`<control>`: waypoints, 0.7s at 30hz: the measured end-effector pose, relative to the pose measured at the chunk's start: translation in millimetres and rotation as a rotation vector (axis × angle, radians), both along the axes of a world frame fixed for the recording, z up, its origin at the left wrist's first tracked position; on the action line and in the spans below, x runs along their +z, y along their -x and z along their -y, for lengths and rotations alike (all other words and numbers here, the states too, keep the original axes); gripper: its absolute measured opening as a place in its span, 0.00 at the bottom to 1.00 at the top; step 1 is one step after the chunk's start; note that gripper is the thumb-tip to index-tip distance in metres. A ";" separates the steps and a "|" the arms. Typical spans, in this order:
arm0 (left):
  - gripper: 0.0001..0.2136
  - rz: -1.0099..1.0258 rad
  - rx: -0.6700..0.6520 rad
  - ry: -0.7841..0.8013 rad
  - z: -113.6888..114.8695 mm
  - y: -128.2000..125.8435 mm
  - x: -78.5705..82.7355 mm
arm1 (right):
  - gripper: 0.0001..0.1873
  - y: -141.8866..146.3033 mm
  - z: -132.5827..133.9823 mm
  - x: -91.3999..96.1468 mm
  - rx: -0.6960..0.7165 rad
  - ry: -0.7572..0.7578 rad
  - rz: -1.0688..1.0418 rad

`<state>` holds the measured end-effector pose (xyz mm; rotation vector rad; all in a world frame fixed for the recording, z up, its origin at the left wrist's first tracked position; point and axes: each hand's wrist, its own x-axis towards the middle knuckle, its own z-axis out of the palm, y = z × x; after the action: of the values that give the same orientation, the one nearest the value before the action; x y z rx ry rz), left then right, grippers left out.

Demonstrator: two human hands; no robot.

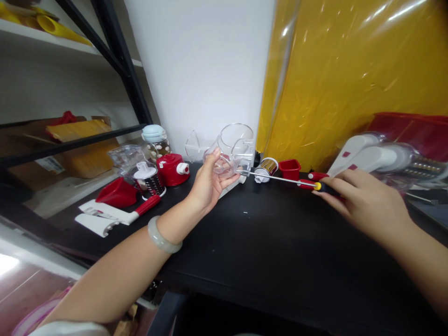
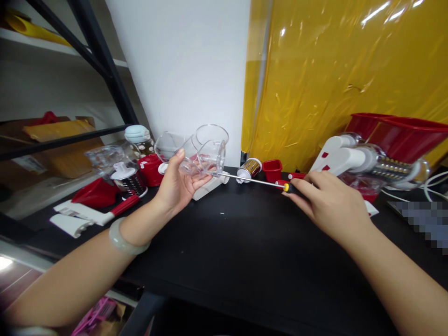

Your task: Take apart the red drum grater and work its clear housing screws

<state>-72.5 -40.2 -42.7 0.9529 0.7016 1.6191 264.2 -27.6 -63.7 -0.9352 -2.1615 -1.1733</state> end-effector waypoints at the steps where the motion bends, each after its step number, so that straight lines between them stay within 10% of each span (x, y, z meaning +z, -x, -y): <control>1: 0.27 0.004 0.009 0.002 0.3 -0.2 0.4 | 0.20 -0.1 0.1 0.2 0.005 -0.005 0.001; 21: 0.31 -0.007 -0.017 0.105 1.1 -0.2 3.4 | 0.11 1.8 6.7 6.7 -0.005 -0.154 0.037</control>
<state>-72.3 -41.3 -39.4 0.8863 0.7734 1.5500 262.4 -34.2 -57.0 -0.8590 -2.0641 -1.3488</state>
